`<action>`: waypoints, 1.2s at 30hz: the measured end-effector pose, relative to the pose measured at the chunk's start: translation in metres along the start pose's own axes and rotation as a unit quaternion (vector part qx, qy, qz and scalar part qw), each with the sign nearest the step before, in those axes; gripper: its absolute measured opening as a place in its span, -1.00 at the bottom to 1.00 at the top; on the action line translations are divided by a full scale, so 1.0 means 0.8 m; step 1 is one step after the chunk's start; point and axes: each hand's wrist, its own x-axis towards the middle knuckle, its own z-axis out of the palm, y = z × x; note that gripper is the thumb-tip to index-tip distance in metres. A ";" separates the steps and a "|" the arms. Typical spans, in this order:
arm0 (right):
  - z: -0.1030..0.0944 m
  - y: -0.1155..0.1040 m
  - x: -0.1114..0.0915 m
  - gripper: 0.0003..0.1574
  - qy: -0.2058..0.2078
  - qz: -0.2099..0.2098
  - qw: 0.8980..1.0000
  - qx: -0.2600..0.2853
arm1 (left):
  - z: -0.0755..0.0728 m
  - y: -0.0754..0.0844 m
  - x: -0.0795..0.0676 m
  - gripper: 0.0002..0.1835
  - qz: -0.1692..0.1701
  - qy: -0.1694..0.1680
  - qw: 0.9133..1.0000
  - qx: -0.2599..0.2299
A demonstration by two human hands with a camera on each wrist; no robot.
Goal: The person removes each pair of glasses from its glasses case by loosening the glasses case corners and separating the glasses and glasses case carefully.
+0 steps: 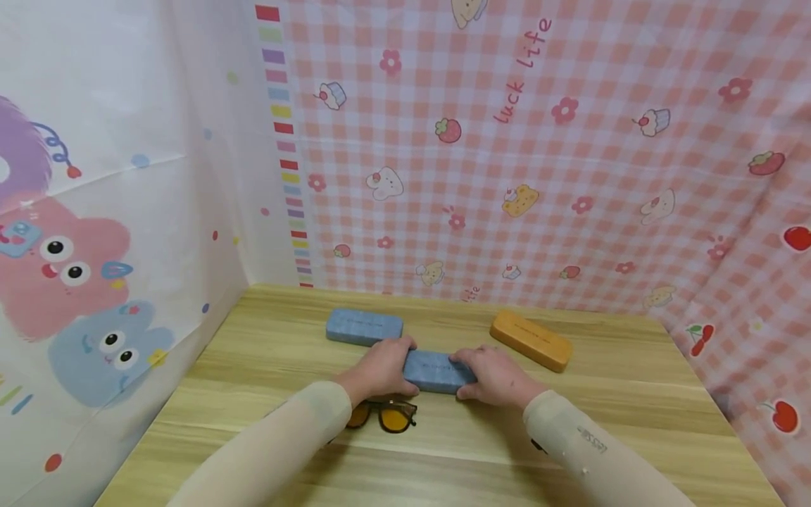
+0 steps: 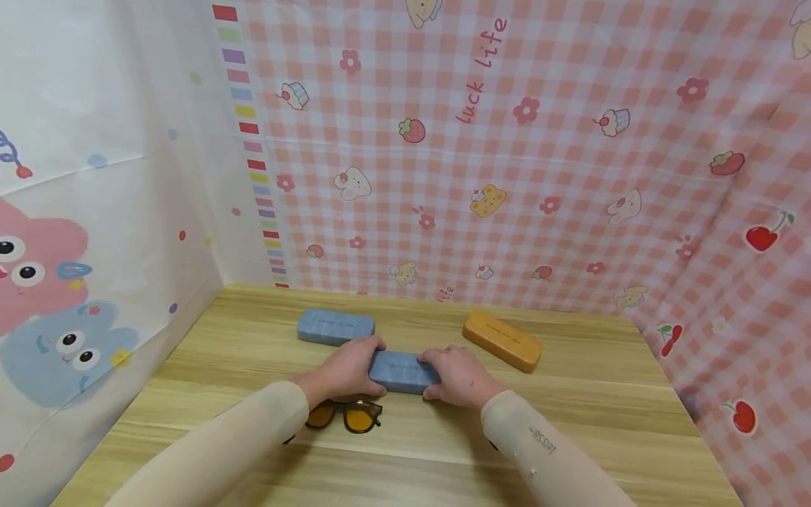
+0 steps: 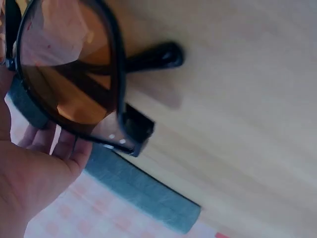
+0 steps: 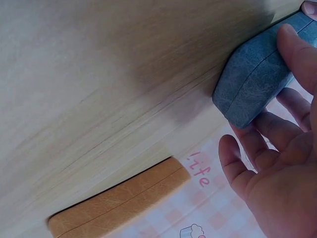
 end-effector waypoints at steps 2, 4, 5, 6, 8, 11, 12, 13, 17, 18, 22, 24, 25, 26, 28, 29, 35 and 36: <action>0.001 0.000 0.001 -0.20 -0.001 0.005 1.000 -0.001 | 0.003 -0.003 -0.002 -0.11 -0.010 0.005 1.000 -0.016; 0.001 -0.001 0.001 -0.20 -0.001 0.010 1.000 0.000 | 0.005 -0.006 -0.003 -0.09 -0.016 0.008 0.999 -0.028; 0.001 -0.001 0.002 -0.20 -0.003 0.012 1.000 -0.002 | 0.006 -0.007 -0.003 -0.08 -0.017 0.010 0.999 -0.032; 0.001 -0.001 0.002 -0.20 -0.005 0.014 1.000 -0.003 | 0.006 -0.008 -0.003 -0.08 -0.016 0.012 0.999 -0.032; 0.000 -0.002 0.002 -0.21 -0.010 0.016 1.000 -0.002 | 0.008 -0.009 -0.003 -0.07 -0.017 0.013 0.999 -0.030; -0.003 -0.003 0.004 -0.20 -0.024 0.022 0.999 0.003 | 0.010 -0.011 -0.001 -0.05 -0.017 0.013 0.999 -0.026; -0.004 -0.003 0.005 -0.20 -0.029 0.024 0.999 0.006 | 0.010 -0.012 -0.001 -0.05 -0.018 0.012 0.999 -0.025; -0.006 -0.003 0.006 -0.20 -0.035 0.025 0.999 0.009 | 0.011 -0.012 -0.001 -0.04 -0.020 0.011 0.999 -0.024; -0.013 -0.002 0.010 -0.22 -0.056 0.026 0.998 0.027 | 0.010 -0.013 -0.001 -0.02 -0.023 0.010 0.999 -0.027; -0.015 -0.002 0.011 -0.23 -0.060 0.025 0.997 0.030 | 0.009 -0.013 -0.001 -0.02 -0.023 0.009 0.999 -0.028; -0.023 -0.001 0.015 -0.25 -0.073 0.023 0.996 0.046 | 0.008 -0.013 -0.001 0.00 -0.025 0.007 0.999 -0.030; -0.027 0.000 0.016 -0.26 -0.083 0.025 0.995 0.057 | 0.008 -0.013 0.000 0.00 -0.028 0.006 0.999 -0.030; -0.029 0.000 0.016 -0.27 -0.087 0.027 0.994 0.062 | 0.008 -0.012 0.000 0.00 -0.028 0.007 0.999 -0.030; -0.031 0.000 0.017 -0.27 -0.092 0.028 0.993 0.066 | 0.007 -0.012 0.000 0.00 -0.029 0.006 0.999 -0.030; -0.035 0.001 0.019 -0.28 -0.103 0.030 0.991 0.076 | 0.007 -0.012 0.000 0.01 -0.030 0.006 0.999 -0.030; -0.037 0.002 0.020 -0.28 -0.107 0.033 0.990 0.082 | 0.007 -0.013 0.001 0.01 -0.030 0.006 0.999 -0.029; -0.045 0.001 0.029 -0.31 -0.130 0.030 0.986 0.099 | 0.009 -0.015 0.001 0.01 -0.028 0.009 0.999 -0.023; -0.046 0.001 0.030 -0.30 -0.134 0.030 0.985 0.102 | 0.009 -0.015 0.000 0.01 -0.028 0.009 0.999 -0.025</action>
